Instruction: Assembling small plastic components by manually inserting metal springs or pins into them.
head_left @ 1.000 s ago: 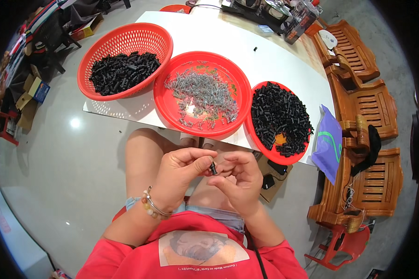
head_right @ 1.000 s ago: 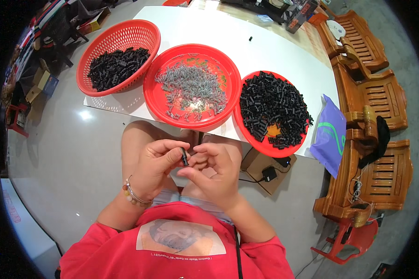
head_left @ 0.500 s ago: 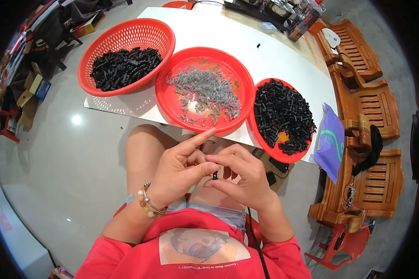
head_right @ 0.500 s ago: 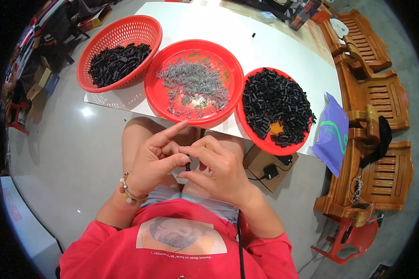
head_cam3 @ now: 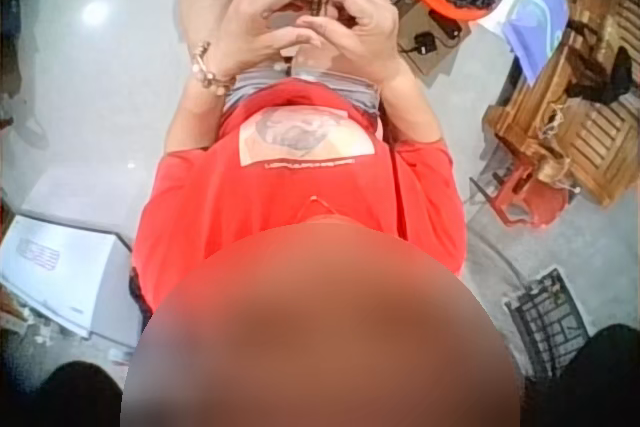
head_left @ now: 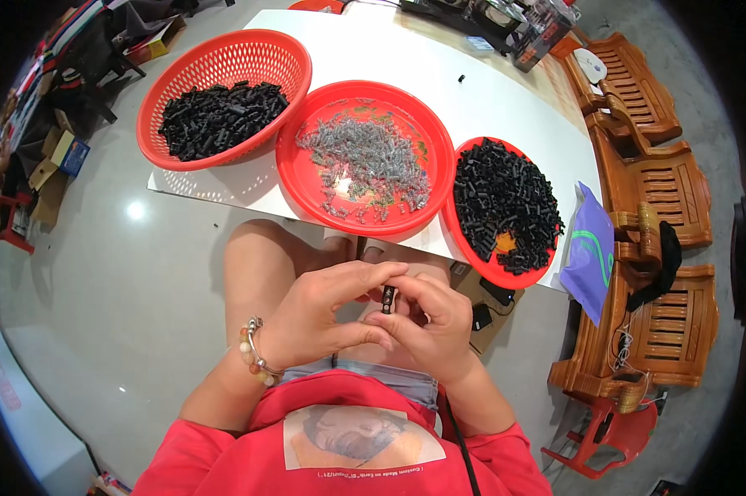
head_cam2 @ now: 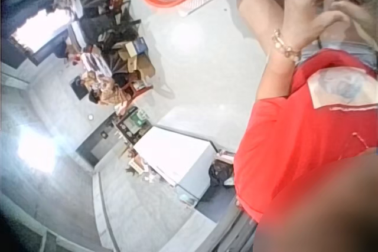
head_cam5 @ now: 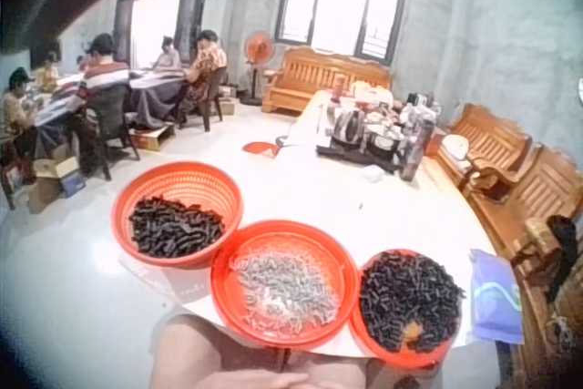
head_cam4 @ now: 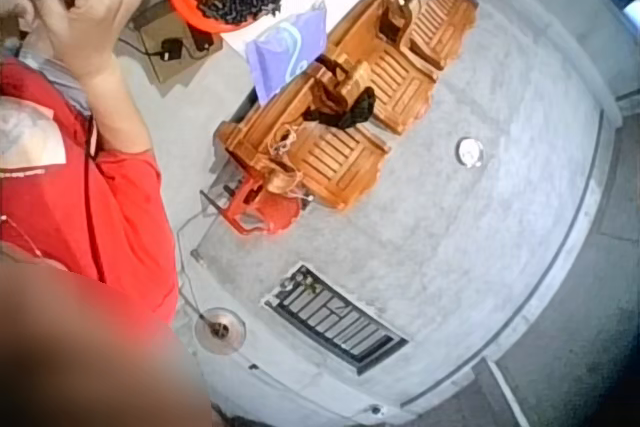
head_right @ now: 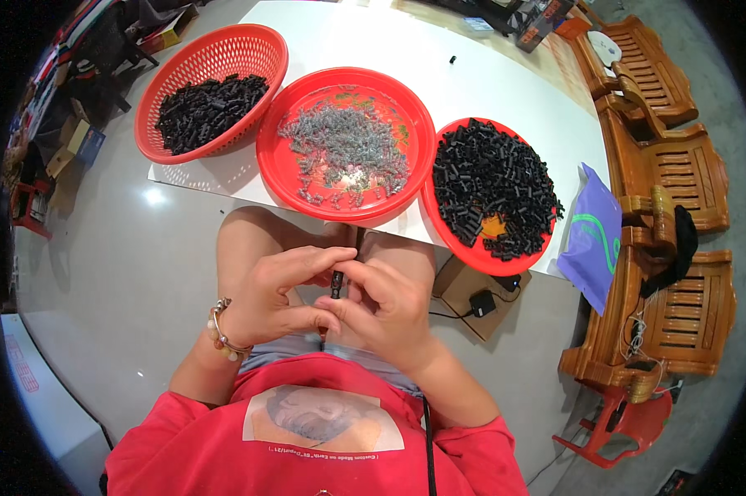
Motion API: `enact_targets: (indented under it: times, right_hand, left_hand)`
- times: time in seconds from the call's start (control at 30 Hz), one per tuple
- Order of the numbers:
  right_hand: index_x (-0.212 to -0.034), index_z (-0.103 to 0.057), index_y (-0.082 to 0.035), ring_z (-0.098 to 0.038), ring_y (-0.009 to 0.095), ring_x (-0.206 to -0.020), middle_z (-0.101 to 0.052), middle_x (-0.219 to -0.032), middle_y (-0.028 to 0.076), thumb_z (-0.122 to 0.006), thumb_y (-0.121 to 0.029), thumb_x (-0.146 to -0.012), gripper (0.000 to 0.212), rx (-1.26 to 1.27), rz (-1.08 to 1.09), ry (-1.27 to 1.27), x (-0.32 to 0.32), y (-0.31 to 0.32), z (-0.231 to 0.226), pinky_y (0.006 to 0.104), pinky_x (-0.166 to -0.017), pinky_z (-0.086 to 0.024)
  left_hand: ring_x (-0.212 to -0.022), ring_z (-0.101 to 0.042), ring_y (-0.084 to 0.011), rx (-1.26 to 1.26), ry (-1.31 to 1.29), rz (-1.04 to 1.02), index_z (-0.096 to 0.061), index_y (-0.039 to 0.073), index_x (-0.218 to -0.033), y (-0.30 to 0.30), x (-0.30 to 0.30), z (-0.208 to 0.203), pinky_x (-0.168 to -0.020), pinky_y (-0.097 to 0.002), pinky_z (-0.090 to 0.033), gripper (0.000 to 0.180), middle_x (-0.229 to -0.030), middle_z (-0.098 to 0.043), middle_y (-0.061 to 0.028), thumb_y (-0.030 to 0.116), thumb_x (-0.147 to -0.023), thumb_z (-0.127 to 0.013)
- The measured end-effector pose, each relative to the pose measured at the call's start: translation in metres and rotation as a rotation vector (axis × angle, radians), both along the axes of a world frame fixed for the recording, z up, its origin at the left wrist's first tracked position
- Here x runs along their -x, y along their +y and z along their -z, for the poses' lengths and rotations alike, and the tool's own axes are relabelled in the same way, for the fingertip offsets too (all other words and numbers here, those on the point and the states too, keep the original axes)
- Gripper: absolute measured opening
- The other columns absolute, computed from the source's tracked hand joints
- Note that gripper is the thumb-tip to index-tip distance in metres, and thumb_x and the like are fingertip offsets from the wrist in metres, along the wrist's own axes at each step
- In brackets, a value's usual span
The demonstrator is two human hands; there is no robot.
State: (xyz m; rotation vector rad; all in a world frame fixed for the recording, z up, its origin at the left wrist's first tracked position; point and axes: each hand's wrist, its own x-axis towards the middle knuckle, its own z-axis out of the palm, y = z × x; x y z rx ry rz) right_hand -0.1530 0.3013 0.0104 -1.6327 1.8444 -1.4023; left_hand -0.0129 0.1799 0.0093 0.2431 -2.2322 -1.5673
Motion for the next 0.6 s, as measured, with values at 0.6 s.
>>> enact_targets:
  times: [0.6]
  right_hand:
    - [-0.097, -0.065, 0.0, -0.047, 0.012, -0.055, -0.05, -0.067, 0.005, -0.078, -0.007, -0.071, 0.029, -0.004, 0.05, -0.075, -0.013, 0.005, 0.0, 0.0269, -0.049, -0.037]
  left_hand:
    - [-0.087, -0.064, -0.021, 0.026, 0.108, -0.023, -0.058, -0.001, -0.121, 0.005, -0.003, 0.007, -0.074, -0.0295, -0.052, 0.065, -0.103, -0.066, -0.0128, 0.019, -0.065, -0.083]
